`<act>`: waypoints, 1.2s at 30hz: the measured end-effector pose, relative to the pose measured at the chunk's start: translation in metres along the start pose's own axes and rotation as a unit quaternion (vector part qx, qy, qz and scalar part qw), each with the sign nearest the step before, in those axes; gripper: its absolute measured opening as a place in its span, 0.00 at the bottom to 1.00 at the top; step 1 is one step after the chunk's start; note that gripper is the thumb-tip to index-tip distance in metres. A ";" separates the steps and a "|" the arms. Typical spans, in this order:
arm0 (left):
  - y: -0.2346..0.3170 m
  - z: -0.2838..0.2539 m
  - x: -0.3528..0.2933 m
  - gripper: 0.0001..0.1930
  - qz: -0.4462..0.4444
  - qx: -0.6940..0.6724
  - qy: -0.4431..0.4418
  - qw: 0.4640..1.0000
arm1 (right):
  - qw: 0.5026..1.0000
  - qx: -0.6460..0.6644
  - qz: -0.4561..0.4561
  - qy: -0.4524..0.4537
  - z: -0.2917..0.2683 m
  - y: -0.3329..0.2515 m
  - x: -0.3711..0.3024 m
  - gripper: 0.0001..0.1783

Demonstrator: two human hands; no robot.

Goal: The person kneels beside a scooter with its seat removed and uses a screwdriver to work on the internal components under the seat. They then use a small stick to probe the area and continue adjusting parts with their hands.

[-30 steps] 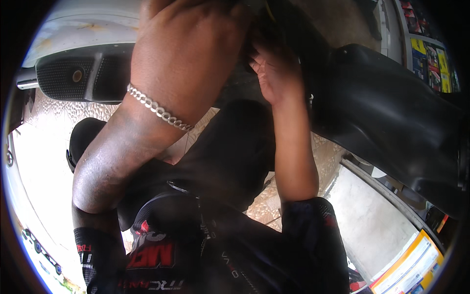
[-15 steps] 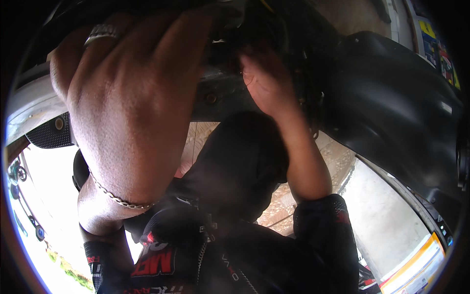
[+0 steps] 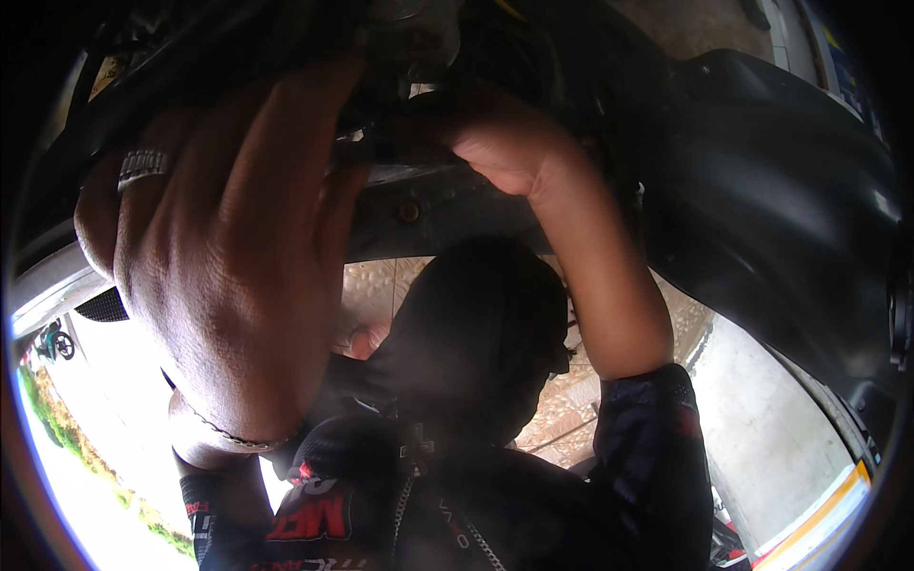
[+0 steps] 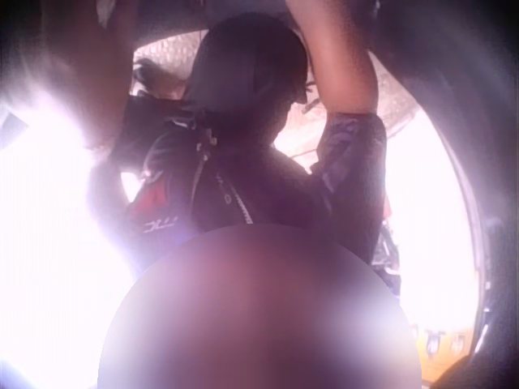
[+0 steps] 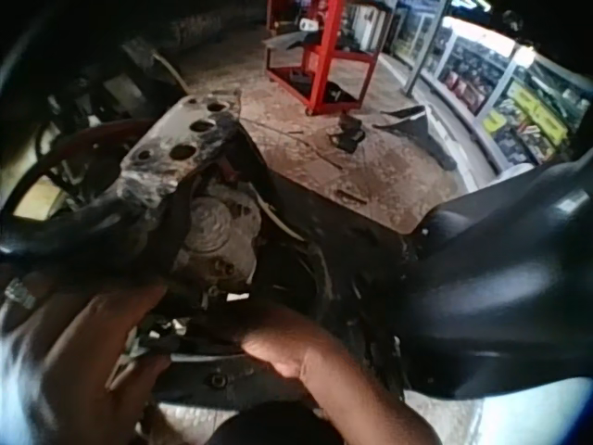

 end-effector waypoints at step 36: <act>0.001 -0.014 -0.003 0.29 0.029 -0.059 0.016 0.998 | 0.992 -0.045 0.037 -0.110 0.021 -0.037 -0.016 0.15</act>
Point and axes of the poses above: each hand's wrist, its own x-axis towards the middle knuckle, its own z-axis out of the palm, y = z × x, the point moved 6 cm from there along x, towards the middle knuckle, and after that the axes turned 10 degrees about -x, right-handed, at the moved point
